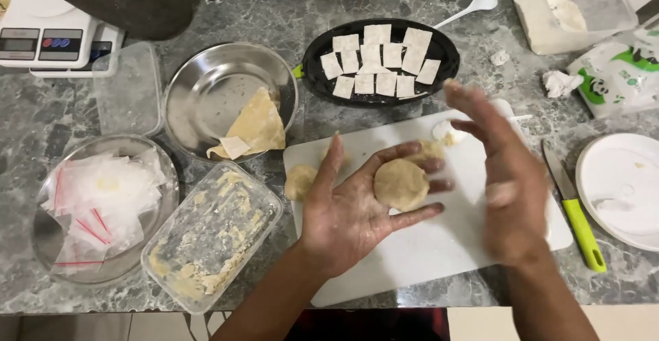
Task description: The person is preparing dough by portioning it, rolling it into small balls, and then flattening each ball between their palms or on a cutting board.
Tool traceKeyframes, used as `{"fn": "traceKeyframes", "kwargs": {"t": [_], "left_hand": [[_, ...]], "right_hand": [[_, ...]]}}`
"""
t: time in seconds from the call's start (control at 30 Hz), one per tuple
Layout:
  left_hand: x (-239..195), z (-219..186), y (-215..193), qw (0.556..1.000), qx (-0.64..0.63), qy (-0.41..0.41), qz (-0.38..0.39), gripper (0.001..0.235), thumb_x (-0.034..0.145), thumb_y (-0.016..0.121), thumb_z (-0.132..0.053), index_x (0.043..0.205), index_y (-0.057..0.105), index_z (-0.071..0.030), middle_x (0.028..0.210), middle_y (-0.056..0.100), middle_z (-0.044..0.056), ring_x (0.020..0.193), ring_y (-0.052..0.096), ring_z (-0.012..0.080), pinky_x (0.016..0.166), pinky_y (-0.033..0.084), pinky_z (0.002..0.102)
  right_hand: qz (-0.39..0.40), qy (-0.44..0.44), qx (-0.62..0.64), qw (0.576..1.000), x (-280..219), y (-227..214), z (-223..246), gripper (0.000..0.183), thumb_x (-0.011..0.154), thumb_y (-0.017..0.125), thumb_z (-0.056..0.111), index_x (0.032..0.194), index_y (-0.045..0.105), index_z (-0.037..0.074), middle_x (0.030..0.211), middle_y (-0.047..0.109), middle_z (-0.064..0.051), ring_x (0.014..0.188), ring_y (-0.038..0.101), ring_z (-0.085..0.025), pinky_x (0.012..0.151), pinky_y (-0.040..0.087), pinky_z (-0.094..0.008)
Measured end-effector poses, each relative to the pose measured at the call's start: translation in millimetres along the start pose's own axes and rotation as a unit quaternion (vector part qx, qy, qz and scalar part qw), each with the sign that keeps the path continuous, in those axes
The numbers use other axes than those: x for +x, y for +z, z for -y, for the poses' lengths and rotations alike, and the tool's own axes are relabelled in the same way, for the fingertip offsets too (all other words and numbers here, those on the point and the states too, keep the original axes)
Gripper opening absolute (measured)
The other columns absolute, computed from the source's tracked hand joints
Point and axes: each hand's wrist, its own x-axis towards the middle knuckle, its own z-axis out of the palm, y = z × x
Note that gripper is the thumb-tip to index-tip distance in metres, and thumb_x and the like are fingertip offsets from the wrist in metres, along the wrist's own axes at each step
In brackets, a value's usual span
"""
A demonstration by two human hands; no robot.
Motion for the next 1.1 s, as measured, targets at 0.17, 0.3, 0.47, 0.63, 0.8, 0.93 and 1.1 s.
{"fn": "traceKeyframes", "kwargs": {"t": [0.17, 0.3, 0.47, 0.63, 0.8, 0.93, 1.1], "left_hand": [[-2, 8, -13, 0.995, -0.078, -0.036, 0.053, 0.086, 0.096, 0.042, -0.077, 0.160, 0.038, -0.020, 0.157, 0.044, 0.011, 0.128, 0.051, 0.0245, 0.110, 0.035, 0.042], [-6, 7, -19, 0.987, 0.016, -0.042, 0.153, 0.091, 0.087, 0.020, -0.089, 0.163, 0.017, -0.039, 0.179, 0.003, 0.009, 0.165, 0.003, 0.0333, 0.133, 0.002, 0.060], [2, 7, -27, 0.976, 0.148, 0.028, 0.157, 0.083, 0.093, 0.010, -0.080, 0.162, 0.009, -0.033, 0.176, 0.000, 0.012, 0.163, -0.004, 0.0307, 0.124, -0.009, 0.069], [3, -8, -25, 0.973, 0.079, 0.194, 0.093, 0.086, 0.097, 0.010, -0.067, 0.163, 0.017, -0.012, 0.171, 0.025, 0.022, 0.152, 0.035, 0.0465, 0.134, 0.027, 0.065], [-3, -15, -34, 0.931, 0.135, 0.326, 0.094, 0.073, 0.110, 0.033, -0.053, 0.159, 0.034, 0.001, 0.151, 0.052, 0.031, 0.133, 0.061, 0.0407, 0.117, 0.052, 0.054], [2, -3, -9, 0.957, 0.158, 0.231, -0.073, 0.062, 0.099, 0.061, -0.047, 0.144, 0.050, -0.005, 0.137, 0.063, 0.020, 0.127, 0.061, 0.0334, 0.113, 0.047, 0.059], [15, 4, -1, 0.985, 0.039, -0.003, -0.168, 0.095, 0.081, 0.059, -0.065, 0.154, 0.040, -0.006, 0.140, 0.060, 0.020, 0.120, 0.062, 0.0341, 0.097, 0.052, 0.061]], "right_hand": [[0.078, -0.061, -0.093, 0.991, 5, 26, 11, 0.079, 0.105, 0.039, 0.060, 0.158, 0.032, 0.002, 0.165, 0.038, -0.022, 0.161, 0.036, -0.042, 0.137, 0.033, -0.064], [0.061, 0.020, -0.142, 0.988, 9, 22, 21, 0.071, 0.091, 0.068, 0.039, 0.149, 0.047, 0.004, 0.154, 0.055, -0.021, 0.145, 0.057, -0.037, 0.124, 0.046, -0.049], [-0.157, 0.133, 0.150, 0.967, -2, -2, 3, 0.033, 0.098, 0.061, 0.009, 0.130, 0.058, 0.000, 0.125, 0.068, -0.019, 0.108, 0.074, -0.034, 0.088, 0.070, -0.043], [-0.322, 0.290, 0.282, 0.856, 19, -15, 7, 0.012, 0.096, 0.059, 0.012, 0.086, 0.061, 0.007, 0.073, 0.061, -0.007, 0.052, 0.056, -0.013, 0.036, 0.036, -0.018], [-0.169, 0.217, 0.014, 0.961, 3, 2, 8, 0.018, 0.106, 0.059, 0.005, 0.090, 0.049, 0.005, 0.087, 0.062, -0.015, 0.062, 0.059, -0.020, 0.051, 0.048, -0.030], [-0.015, 0.116, 0.029, 0.993, 1, 10, 0, 0.077, 0.102, 0.041, 0.058, 0.145, 0.038, -0.006, 0.135, 0.054, -0.021, 0.119, 0.063, -0.031, 0.104, 0.059, -0.040], [0.192, 0.045, 0.088, 0.976, 7, 21, 22, 0.092, 0.106, 0.015, 0.089, 0.160, -0.023, 0.026, 0.176, 0.012, -0.029, 0.167, 0.022, -0.048, 0.139, -0.006, -0.069]]}}
